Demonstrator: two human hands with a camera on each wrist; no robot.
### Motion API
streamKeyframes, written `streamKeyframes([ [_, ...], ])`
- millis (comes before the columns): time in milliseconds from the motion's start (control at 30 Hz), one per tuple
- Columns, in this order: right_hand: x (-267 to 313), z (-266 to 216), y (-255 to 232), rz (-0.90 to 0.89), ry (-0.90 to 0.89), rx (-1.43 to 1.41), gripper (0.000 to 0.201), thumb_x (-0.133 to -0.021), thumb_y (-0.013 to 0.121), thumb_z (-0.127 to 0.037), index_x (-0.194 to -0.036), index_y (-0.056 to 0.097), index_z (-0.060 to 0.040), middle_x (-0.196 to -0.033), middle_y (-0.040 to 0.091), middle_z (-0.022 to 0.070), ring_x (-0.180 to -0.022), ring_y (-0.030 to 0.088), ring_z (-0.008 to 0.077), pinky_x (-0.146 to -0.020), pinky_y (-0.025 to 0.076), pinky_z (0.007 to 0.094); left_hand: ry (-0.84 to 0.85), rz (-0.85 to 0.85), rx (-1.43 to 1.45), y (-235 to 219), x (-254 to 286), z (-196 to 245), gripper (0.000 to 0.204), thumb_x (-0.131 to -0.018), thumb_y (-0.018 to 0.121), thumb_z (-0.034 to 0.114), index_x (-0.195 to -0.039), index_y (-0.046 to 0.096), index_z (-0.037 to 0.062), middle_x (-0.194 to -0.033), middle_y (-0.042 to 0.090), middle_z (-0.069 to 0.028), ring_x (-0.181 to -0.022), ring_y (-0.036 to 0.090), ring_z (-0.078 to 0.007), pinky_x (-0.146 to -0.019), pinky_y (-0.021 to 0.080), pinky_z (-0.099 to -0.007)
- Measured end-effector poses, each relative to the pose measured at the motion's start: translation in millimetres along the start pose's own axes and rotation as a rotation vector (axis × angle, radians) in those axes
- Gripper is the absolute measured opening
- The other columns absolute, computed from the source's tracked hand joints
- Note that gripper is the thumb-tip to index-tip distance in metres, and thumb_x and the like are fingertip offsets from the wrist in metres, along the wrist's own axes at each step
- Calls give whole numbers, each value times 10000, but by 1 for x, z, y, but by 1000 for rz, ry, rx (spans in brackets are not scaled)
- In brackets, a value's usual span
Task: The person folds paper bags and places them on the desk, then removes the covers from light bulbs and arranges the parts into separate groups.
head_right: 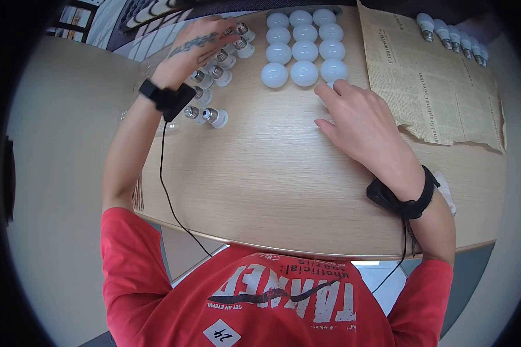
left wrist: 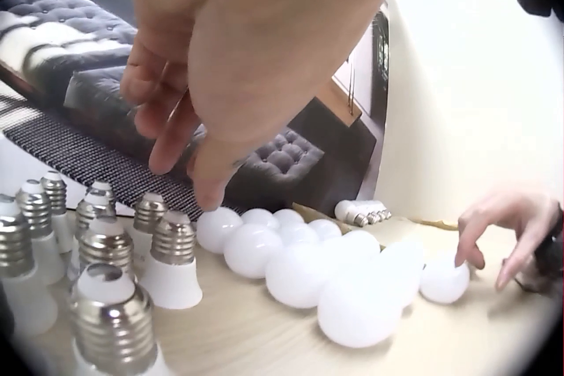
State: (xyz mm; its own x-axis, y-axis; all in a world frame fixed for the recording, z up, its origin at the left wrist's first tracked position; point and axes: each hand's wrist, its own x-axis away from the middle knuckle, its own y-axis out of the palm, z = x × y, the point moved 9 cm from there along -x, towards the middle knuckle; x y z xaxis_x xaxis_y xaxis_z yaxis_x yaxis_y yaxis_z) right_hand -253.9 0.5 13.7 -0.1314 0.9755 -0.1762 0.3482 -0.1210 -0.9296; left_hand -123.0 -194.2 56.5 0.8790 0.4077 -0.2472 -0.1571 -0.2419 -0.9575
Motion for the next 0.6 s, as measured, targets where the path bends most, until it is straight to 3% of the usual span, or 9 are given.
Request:
streamKeyframes([
  [67, 1, 0, -1, 0, 1, -5, 400, -807, 772, -169, -1147, 618, -25, -942, 650, 157, -834, 680, 350, -752, 554, 442, -134, -121, 11, -15, 16, 3, 319, -897, 723, 339, -1072, 711, 73, -876, 709, -142, -793, 686, -327, -701, 539, -407],
  [167, 0, 1, -3, -3, 6, -11, 397, -806, 773, -168, -1141, 619, -20, -938, 648, 160, -829, 679, 355, -746, 554, 442, -123, -310, 61, -34, 55, 33, 434, -849, 759, 440, -1091, 702, 84, -869, 705, -145, -791, 689, -325, -704, 544, -412],
  [200, 0, 1, -3, -3, 6, -10, 395, -805, 773, -167, -1137, 619, -18, -935, 647, 161, -828, 678, 356, -743, 554, 442, -117, -350, 53, -29, 72, 36, 502, -779, 807, 471, -1103, 695, 105, -905, 701, -149, -833, 692, -321, -726, 546, -420],
  [367, -1, -4, 1, 14, -29, -16, 383, -806, 769, -166, -1122, 618, -12, -930, 645, 164, -826, 675, 367, -737, 554, 442, -87, -557, 98, -6, 110, 52, 385, -816, 789, 318, -1118, 677, 108, -997, 699, -119, -922, 684, -324, -777, 550, -424],
  [467, 1, -2, 0, 11, -17, -19, 376, -808, 767, -169, -1116, 619, -10, -934, 647, 165, -830, 676, 370, -740, 555, 447, -85, -560, 114, 7, 107, 50, 316, -861, 748, 252, -1130, 665, 109, -981, 698, -111, -904, 685, -324, -766, 552, -425],
  [600, 1, -2, 2, 19, -28, -22, 371, -808, 769, -166, -1107, 619, -7, -934, 648, 164, -832, 678, 369, -737, 557, 447, -47, -368, 138, 6, 80, 54, 240, -894, 710, 236, -1084, 662, 98, -961, 697, -105, -873, 685, -322, -743, 550, -429],
])
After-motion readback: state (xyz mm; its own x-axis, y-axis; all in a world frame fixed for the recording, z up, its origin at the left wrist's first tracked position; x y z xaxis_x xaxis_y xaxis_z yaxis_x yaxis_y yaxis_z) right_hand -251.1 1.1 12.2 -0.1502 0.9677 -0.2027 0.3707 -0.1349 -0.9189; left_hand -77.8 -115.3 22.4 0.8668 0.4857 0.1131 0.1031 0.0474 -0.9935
